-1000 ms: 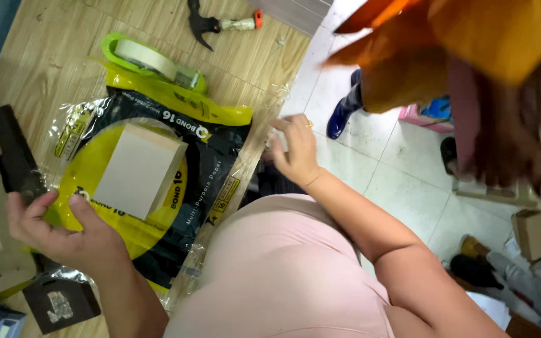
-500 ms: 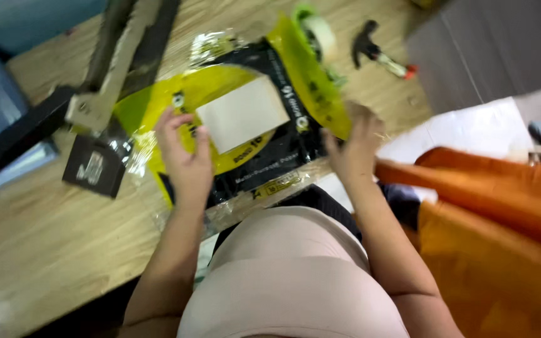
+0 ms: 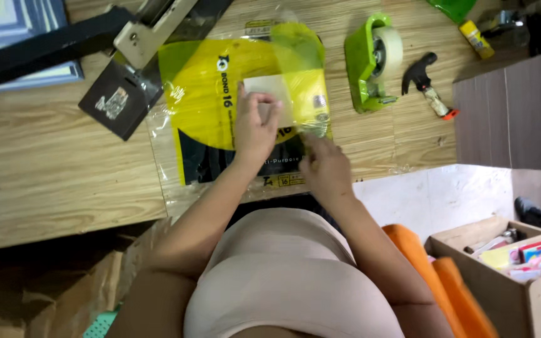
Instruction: The person places a small stack of rectangular white cards inside a yellow and black plastic bag, then seals the bag using adhesive tape.
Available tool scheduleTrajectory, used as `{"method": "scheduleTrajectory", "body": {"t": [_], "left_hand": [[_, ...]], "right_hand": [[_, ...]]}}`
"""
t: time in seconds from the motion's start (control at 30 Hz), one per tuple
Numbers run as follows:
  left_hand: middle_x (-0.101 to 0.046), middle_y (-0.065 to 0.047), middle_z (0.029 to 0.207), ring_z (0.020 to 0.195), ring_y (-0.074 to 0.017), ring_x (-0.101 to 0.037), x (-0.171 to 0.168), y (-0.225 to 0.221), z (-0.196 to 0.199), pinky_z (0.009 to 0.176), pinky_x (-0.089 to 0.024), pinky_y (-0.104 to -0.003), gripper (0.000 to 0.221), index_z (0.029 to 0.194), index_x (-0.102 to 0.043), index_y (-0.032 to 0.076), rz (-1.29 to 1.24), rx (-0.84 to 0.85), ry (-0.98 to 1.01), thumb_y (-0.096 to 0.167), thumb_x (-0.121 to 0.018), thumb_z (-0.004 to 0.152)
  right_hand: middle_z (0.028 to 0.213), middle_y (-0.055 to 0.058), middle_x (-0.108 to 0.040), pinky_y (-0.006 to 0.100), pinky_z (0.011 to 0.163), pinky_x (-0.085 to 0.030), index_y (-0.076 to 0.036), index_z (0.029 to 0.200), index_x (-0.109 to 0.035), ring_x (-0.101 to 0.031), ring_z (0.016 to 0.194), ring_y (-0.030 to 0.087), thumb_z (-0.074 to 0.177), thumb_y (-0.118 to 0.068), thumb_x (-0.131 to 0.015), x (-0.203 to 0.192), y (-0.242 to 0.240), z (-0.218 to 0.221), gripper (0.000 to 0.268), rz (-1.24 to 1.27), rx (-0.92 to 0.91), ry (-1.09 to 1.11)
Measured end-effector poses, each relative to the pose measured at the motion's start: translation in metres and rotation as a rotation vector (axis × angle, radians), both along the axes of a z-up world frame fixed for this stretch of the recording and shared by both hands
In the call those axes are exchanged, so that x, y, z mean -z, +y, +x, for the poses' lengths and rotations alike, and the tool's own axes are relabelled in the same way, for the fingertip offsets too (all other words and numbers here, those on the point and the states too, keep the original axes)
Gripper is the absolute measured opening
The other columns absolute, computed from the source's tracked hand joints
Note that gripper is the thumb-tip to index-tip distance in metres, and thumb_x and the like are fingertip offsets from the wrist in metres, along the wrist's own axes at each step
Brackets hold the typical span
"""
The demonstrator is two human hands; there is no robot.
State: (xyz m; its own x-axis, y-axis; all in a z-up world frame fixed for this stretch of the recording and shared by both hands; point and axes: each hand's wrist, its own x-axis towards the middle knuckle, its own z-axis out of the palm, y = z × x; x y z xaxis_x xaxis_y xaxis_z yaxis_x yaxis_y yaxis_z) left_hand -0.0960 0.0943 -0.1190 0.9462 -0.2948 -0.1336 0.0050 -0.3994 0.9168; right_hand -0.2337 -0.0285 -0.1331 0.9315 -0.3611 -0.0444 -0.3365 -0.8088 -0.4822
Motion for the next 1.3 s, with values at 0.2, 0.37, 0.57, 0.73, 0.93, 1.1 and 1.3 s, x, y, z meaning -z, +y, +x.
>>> {"method": "scheduleTrajectory", "body": {"t": [0.2,0.37,0.57,0.73,0.93,1.1,1.3], "left_hand": [[-0.023,-0.035,0.159,0.139,-0.0543,-0.046,0.023,-0.023,-0.006,0.115,-0.040,-0.053,0.051,0.091,-0.068,0.015,0.199,-0.115,-0.275,0.064,-0.077,0.082],[-0.024,-0.028,0.161,0.139,-0.0504,-0.047,0.019,-0.028,-0.002,0.113,-0.036,-0.058,0.050,0.097,-0.059,0.019,0.326,-0.100,-0.155,0.050,-0.089,0.072],[-0.028,-0.027,0.158,0.140,-0.0466,-0.047,0.023,-0.030,-0.001,0.119,-0.029,-0.061,0.051,0.101,-0.050,0.019,0.417,-0.071,-0.145,0.039,-0.090,0.076],[-0.029,-0.027,0.157,0.133,-0.0452,-0.055,0.020,-0.031,0.001,0.122,-0.023,-0.061,0.051,0.104,-0.046,0.020,0.482,-0.058,-0.128,0.039,-0.087,0.081],[-0.033,-0.026,0.156,0.137,-0.0453,-0.051,0.019,-0.030,0.001,0.119,-0.029,-0.060,0.056,0.105,-0.046,0.019,0.514,-0.042,-0.225,0.044,-0.088,0.077],[-0.035,-0.033,0.152,0.121,-0.0529,-0.059,0.017,-0.030,-0.001,0.102,-0.049,-0.060,0.054,0.115,-0.045,0.019,0.419,-0.041,-0.185,0.034,-0.086,0.084],[-0.051,-0.025,0.131,0.105,-0.0510,-0.066,0.050,-0.017,0.015,0.094,-0.051,-0.054,0.069,0.113,-0.047,0.018,0.359,0.005,-0.331,0.052,-0.093,0.074]], "right_hand": [[0.088,-0.001,-0.060,0.035,0.071,-0.059,-0.017,0.130,-0.070,-0.070,0.082,0.024,0.083,-0.014,-0.065,0.035,0.005,0.014,0.047,-0.030,-0.119,-0.028],[0.083,0.012,-0.061,0.048,0.073,-0.056,-0.008,0.112,-0.065,-0.068,0.085,0.039,0.084,-0.014,-0.065,0.024,0.006,0.020,0.028,0.074,-0.152,0.010],[0.085,0.015,-0.072,0.048,0.078,-0.055,-0.015,0.103,-0.062,-0.072,0.090,0.039,0.090,-0.022,-0.071,0.001,-0.020,0.024,0.018,0.302,-0.016,0.032],[0.079,0.004,-0.069,0.031,0.054,-0.050,-0.014,0.095,-0.066,-0.066,0.064,0.020,0.092,-0.012,-0.077,-0.003,-0.084,0.042,0.011,0.267,0.024,-0.182],[0.157,0.025,-0.044,0.058,0.110,-0.042,0.000,0.152,-0.052,-0.039,0.144,0.045,0.085,-0.026,-0.086,-0.012,-0.077,0.069,0.080,-0.256,-0.500,-0.062],[0.164,0.021,-0.034,0.055,0.119,-0.034,0.001,0.157,-0.041,-0.027,0.153,0.043,0.087,-0.056,-0.075,0.018,-0.081,0.077,0.096,-0.209,-0.538,-0.049],[0.167,0.015,-0.031,0.050,0.126,-0.025,-0.006,0.158,-0.041,-0.023,0.155,0.036,0.098,-0.037,-0.067,0.030,-0.066,0.082,0.072,-0.388,-0.449,0.045]]}}
